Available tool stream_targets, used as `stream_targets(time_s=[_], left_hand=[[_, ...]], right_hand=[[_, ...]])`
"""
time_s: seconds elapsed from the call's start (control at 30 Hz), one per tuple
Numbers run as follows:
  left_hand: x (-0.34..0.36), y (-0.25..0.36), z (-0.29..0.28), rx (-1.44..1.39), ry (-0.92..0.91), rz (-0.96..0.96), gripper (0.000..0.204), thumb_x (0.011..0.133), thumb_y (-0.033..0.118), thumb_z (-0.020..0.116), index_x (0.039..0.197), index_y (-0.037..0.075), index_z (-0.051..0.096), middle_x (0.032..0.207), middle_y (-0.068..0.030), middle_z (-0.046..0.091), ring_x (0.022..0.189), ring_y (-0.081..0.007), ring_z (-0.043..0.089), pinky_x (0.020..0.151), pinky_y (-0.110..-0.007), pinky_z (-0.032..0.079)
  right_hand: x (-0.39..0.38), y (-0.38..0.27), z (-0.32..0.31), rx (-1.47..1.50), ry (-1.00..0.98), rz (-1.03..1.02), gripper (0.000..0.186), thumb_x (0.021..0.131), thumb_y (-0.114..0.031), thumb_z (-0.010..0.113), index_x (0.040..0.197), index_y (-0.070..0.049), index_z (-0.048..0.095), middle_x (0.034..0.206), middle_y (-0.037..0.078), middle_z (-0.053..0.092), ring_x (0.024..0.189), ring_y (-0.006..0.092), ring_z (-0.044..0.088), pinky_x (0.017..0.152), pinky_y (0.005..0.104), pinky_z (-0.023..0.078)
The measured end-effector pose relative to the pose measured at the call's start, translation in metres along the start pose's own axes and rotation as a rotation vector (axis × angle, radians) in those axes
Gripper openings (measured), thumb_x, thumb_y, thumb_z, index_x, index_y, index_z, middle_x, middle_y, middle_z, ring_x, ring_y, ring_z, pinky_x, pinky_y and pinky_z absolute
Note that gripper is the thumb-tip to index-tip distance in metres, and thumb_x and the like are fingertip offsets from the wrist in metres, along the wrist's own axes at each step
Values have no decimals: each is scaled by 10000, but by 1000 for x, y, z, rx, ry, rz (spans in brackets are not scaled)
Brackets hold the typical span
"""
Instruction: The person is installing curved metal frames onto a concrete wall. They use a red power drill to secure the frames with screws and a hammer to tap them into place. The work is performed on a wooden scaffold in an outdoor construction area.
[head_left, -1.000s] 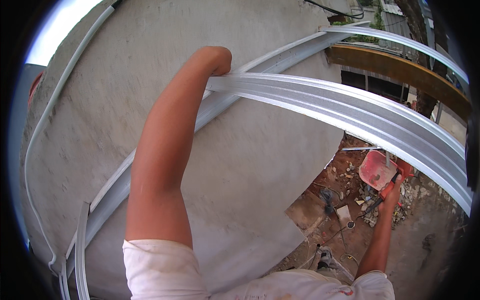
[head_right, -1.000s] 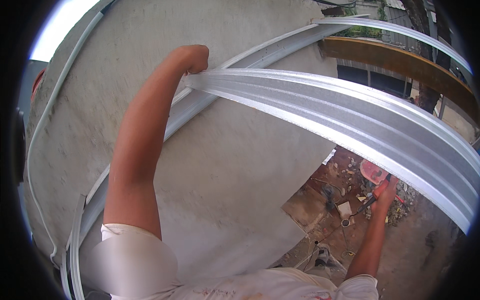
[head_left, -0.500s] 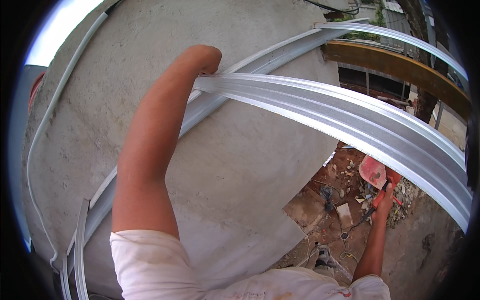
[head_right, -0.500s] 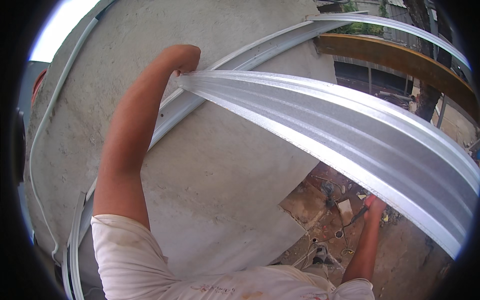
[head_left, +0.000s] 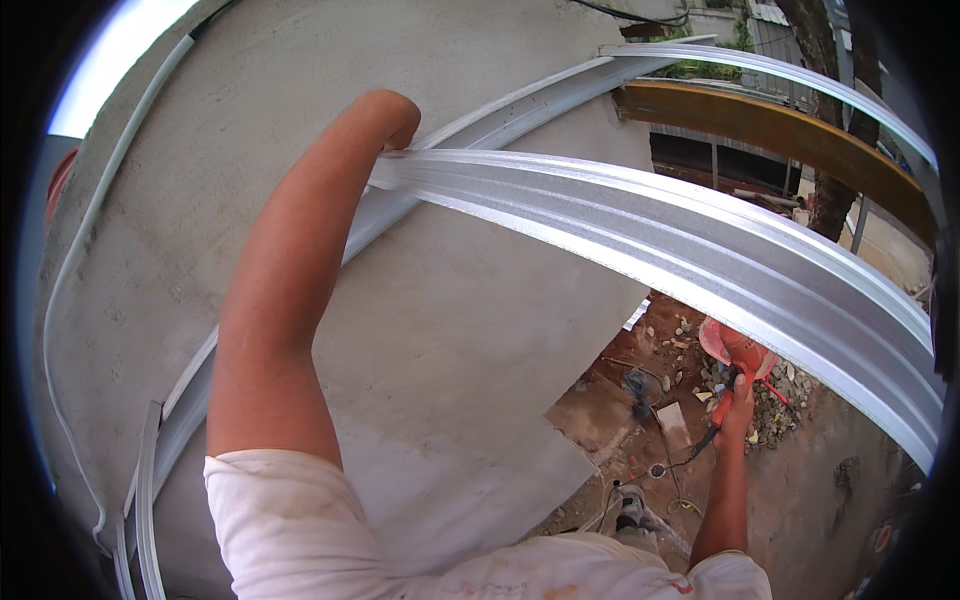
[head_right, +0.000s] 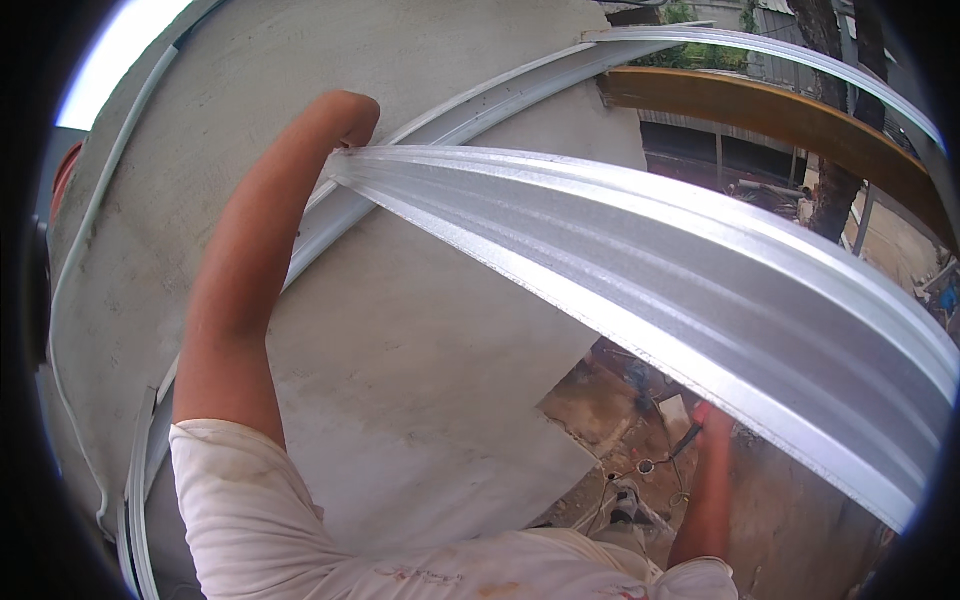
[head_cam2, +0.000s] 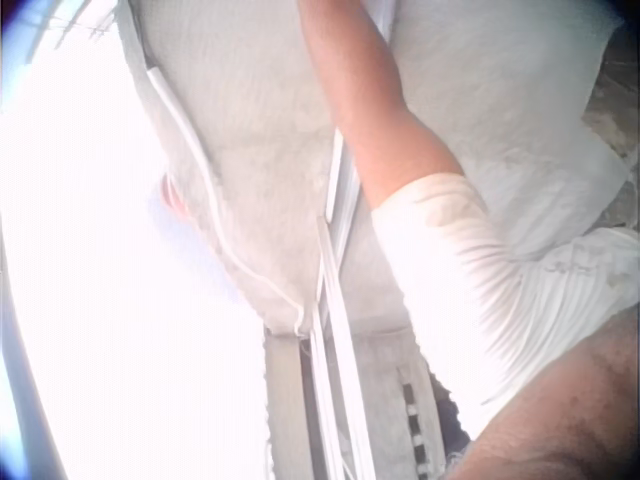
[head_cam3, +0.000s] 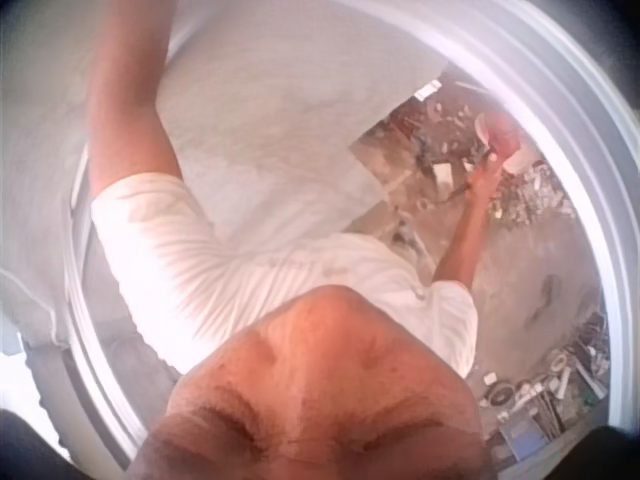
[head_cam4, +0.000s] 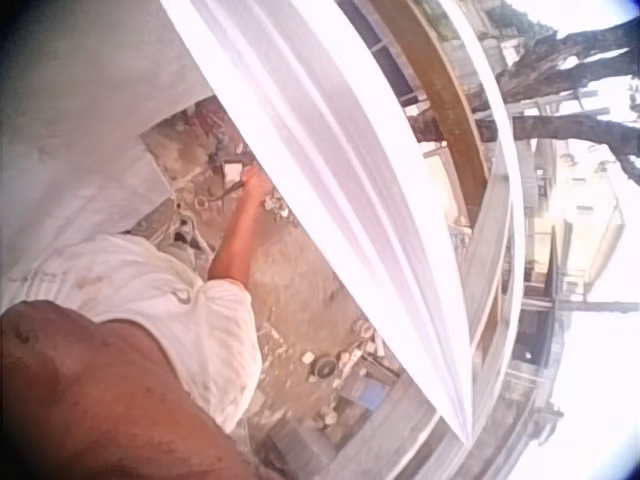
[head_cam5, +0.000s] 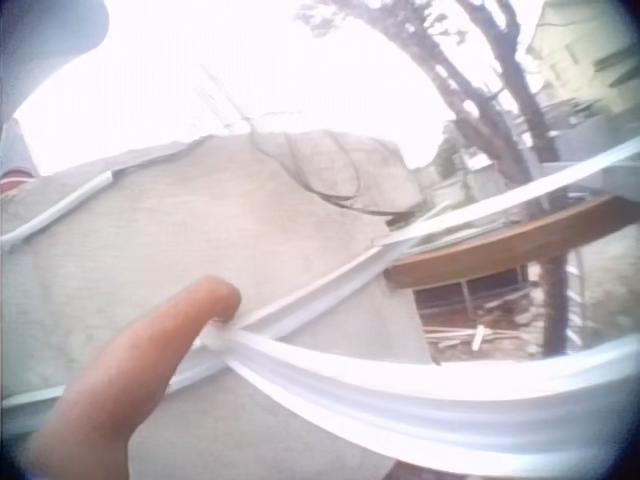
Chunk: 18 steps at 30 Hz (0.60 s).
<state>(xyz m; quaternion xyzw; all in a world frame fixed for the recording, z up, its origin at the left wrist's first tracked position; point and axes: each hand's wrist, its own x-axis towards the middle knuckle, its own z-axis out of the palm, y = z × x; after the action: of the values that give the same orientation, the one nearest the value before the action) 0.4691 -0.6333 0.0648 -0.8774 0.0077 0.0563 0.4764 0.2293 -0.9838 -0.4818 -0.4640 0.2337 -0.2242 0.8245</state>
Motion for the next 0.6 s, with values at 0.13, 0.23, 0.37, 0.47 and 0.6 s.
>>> stream_targets(time_s=[0.13,0.23,0.37,0.47,0.6], left_hand=[[7,2,12,-29,-7,-71,179,827,71,640,920,-34,751,898,-176,745,760,-286,737,645,-417,587],[4,-2,15,-24,-6,-117,190,818,77,649,935,-34,750,898,-183,744,766,-281,738,649,-405,590],[-14,3,-3,-204,24,-128,188,807,73,654,928,-35,750,883,-190,743,764,-281,739,648,-405,590],[1,-6,6,-140,-21,-128,182,807,70,649,918,-26,755,878,-187,745,766,-283,739,651,-406,591],[15,-8,13,-50,-10,-94,195,801,71,641,932,-3,766,942,-187,742,831,-305,730,707,-415,574]], right_hand=[[-15,-6,5,-56,-28,29,395,979,-451,621,1140,-97,552,750,-9,511,498,94,507,430,245,445],[-16,2,4,-47,-7,29,378,971,-431,639,1133,-101,552,750,-15,502,514,86,499,428,241,446],[-8,14,-8,-13,-13,36,398,957,-409,662,1177,-98,545,777,-16,502,541,80,502,431,245,459],[-11,17,-1,-37,-12,23,400,954,-411,667,1173,-99,544,784,-17,501,546,84,514,437,250,468],[-14,17,3,-26,-41,47,410,952,-408,670,1183,-92,550,818,-18,518,560,87,533,446,260,477]])
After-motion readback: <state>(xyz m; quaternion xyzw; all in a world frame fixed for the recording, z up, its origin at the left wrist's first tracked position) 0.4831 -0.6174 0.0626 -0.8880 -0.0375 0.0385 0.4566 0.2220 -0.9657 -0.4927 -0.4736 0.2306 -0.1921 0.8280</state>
